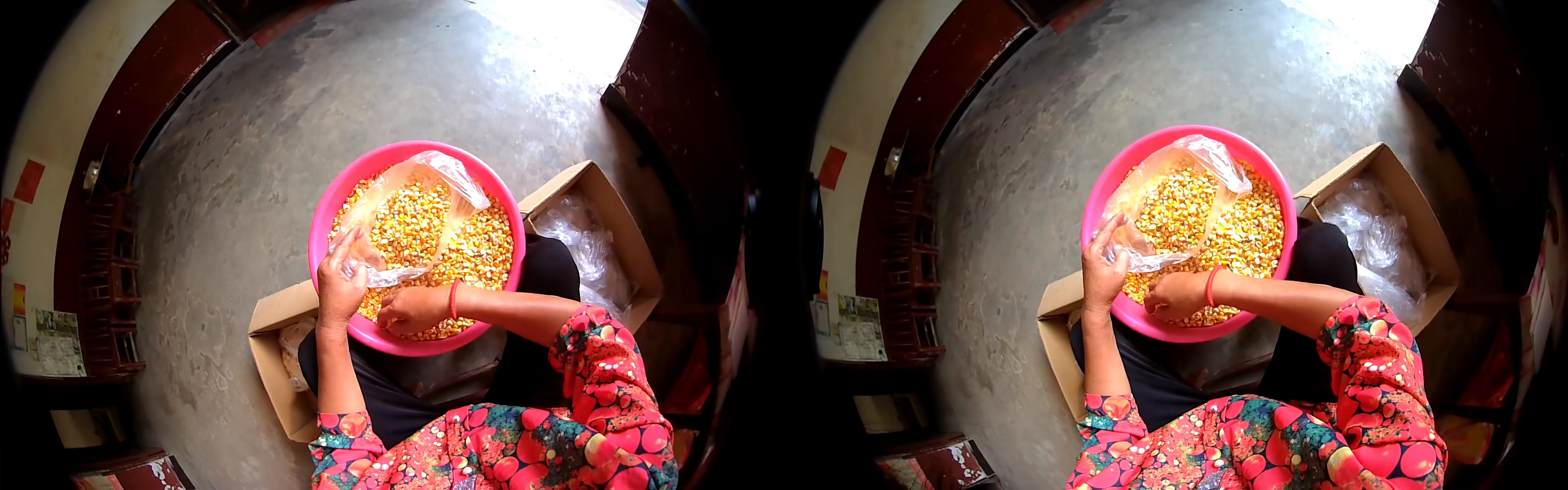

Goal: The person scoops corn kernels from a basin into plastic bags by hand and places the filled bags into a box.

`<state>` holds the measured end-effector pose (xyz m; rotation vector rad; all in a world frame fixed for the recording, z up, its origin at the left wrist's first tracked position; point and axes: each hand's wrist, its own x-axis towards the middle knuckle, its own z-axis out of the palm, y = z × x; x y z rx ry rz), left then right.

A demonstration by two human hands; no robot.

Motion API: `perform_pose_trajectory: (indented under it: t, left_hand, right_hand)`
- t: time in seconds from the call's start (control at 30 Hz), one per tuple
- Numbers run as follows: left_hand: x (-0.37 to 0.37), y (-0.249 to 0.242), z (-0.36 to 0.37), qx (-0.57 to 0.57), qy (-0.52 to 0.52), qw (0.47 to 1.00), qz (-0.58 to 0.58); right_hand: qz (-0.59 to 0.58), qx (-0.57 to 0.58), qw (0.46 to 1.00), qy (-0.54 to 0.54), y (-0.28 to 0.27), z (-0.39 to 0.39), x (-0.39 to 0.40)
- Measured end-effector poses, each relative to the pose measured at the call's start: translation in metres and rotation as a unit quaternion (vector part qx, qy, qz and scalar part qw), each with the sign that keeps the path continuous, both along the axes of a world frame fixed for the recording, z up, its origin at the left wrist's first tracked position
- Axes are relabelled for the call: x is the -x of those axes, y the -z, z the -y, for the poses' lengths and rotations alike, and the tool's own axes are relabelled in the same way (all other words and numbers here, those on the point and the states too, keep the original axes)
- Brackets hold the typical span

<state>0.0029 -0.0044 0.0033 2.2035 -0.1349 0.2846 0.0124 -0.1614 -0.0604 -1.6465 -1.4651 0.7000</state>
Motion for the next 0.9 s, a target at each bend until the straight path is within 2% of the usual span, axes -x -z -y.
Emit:
perform_pose_trajectory:
  t: [0.07,0.1,0.17,0.2,0.3,0.37,0.5,0.6,0.67,0.7,0.77,0.83,0.9]
  left_hand:
    - [0.000,-0.002,0.001,-0.001,0.001,1.000,0.003]
    - [0.000,-0.003,0.002,-0.001,0.003,1.000,0.006]
    - [0.000,-0.004,0.002,-0.003,0.004,1.000,0.008]
    - [0.000,-0.004,0.002,-0.006,0.006,1.000,0.009]
    - [0.001,-0.003,0.001,0.013,0.001,1.000,-0.008]
    - [0.001,-0.002,0.001,0.012,0.003,1.000,-0.003]
    - [0.001,-0.003,0.001,-0.004,0.011,1.000,0.012]
    - [0.001,-0.004,0.001,-0.008,0.013,1.000,0.007]
    - [0.001,-0.006,0.001,0.001,0.010,1.000,-0.007]
    - [0.002,-0.006,0.001,0.009,0.007,1.000,-0.021]
    - [0.002,-0.002,0.001,0.023,0.007,0.999,-0.026]
    - [0.001,-0.002,0.001,0.037,0.009,0.999,-0.031]
    - [0.001,-0.004,0.003,-0.005,0.013,1.000,-0.014]
  right_hand:
    - [0.118,-0.044,0.987,0.097,0.015,-0.002,0.013]
    - [0.118,-0.043,0.987,0.097,0.016,-0.003,0.013]
    - [0.213,-0.007,0.971,0.110,0.016,-0.004,0.012]
    - [0.213,-0.007,0.971,0.110,0.015,-0.004,0.011]
    - [0.275,0.017,0.959,0.071,0.015,-0.005,0.009]
    - [0.248,0.072,0.964,0.059,0.023,-0.006,0.009]
    - [0.251,0.132,0.958,0.042,0.003,-0.005,0.005]
    - [0.195,0.159,0.965,0.080,-0.008,-0.004,0.002]
    - [0.007,-0.007,0.990,0.143,0.002,-0.006,-0.001]
    - [0.007,-0.007,0.990,0.143,-0.001,-0.005,-0.004]
    - [-0.140,-0.034,0.979,0.146,-0.010,0.000,-0.008]
    - [-0.121,-0.027,0.981,0.151,0.002,-0.001,-0.011]
    - [-0.065,-0.017,0.983,0.169,0.005,0.001,-0.013]
